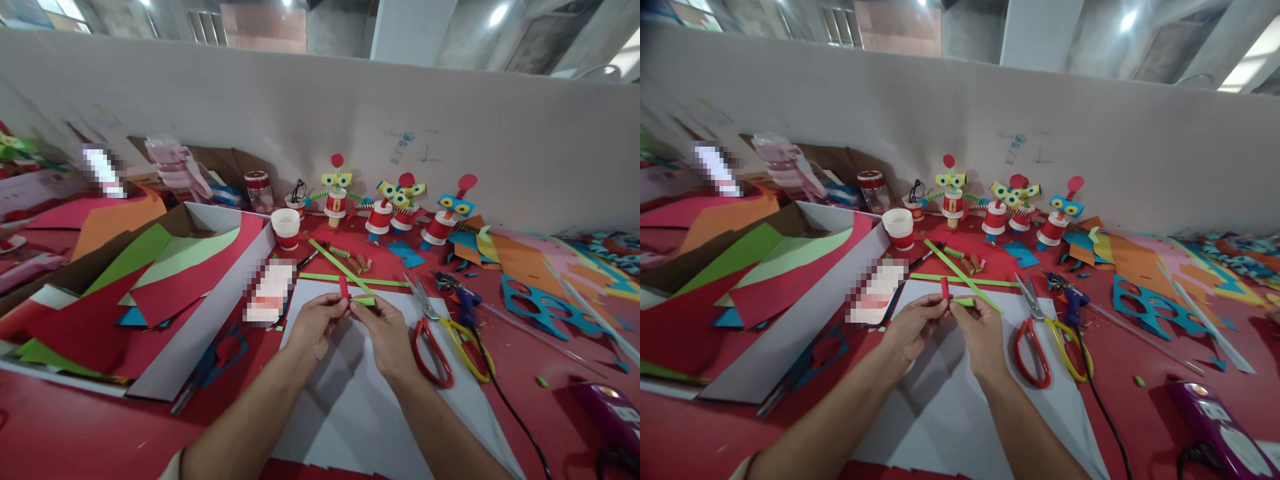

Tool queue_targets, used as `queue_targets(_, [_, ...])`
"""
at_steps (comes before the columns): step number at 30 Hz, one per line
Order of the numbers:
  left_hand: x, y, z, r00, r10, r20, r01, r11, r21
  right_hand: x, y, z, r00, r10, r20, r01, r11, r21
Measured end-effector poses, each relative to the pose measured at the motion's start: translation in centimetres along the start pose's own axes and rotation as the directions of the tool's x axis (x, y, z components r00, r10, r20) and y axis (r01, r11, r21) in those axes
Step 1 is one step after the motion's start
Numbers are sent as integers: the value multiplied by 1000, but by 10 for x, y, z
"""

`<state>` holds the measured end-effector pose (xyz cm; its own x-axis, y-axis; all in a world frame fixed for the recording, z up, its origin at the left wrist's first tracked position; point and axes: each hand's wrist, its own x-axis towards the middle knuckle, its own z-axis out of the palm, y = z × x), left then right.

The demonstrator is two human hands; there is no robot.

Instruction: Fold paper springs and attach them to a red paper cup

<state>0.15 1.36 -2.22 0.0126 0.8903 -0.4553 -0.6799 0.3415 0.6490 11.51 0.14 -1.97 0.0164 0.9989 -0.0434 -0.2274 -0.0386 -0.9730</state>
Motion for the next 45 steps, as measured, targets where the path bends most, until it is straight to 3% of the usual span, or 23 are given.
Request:
queue_targets(9, [-2,0,-1,1000,25,8,-25,999,27,2,3,-3,1000,-2,-27,-1,995,-104])
queue_targets(19, [-7,1,3,995,64,78,-73,991,111,9,11,-7,996,17,-92,-23,998,-67])
queue_targets(24, [-8,0,6,993,101,67,-106,992,67,5,7,-2,990,-48,-136,46,999,-18])
queue_targets(28, [-5,5,4,995,91,51,-93,995,41,5,2,-3,999,-44,-27,46,994,101])
queue_targets(33, [-4,12,3,998,1,67,-6,998,67,12,1,-10,993,18,117,-42,977,210])
queue_targets(39, [-5,14,4,997,-27,69,21,995,95,15,1,-11,989,75,130,-96,982,164])
queue_targets(45, [-6,13,1,991,55,123,-75,984,161,14,1,-12,985,125,121,-140,982,126])
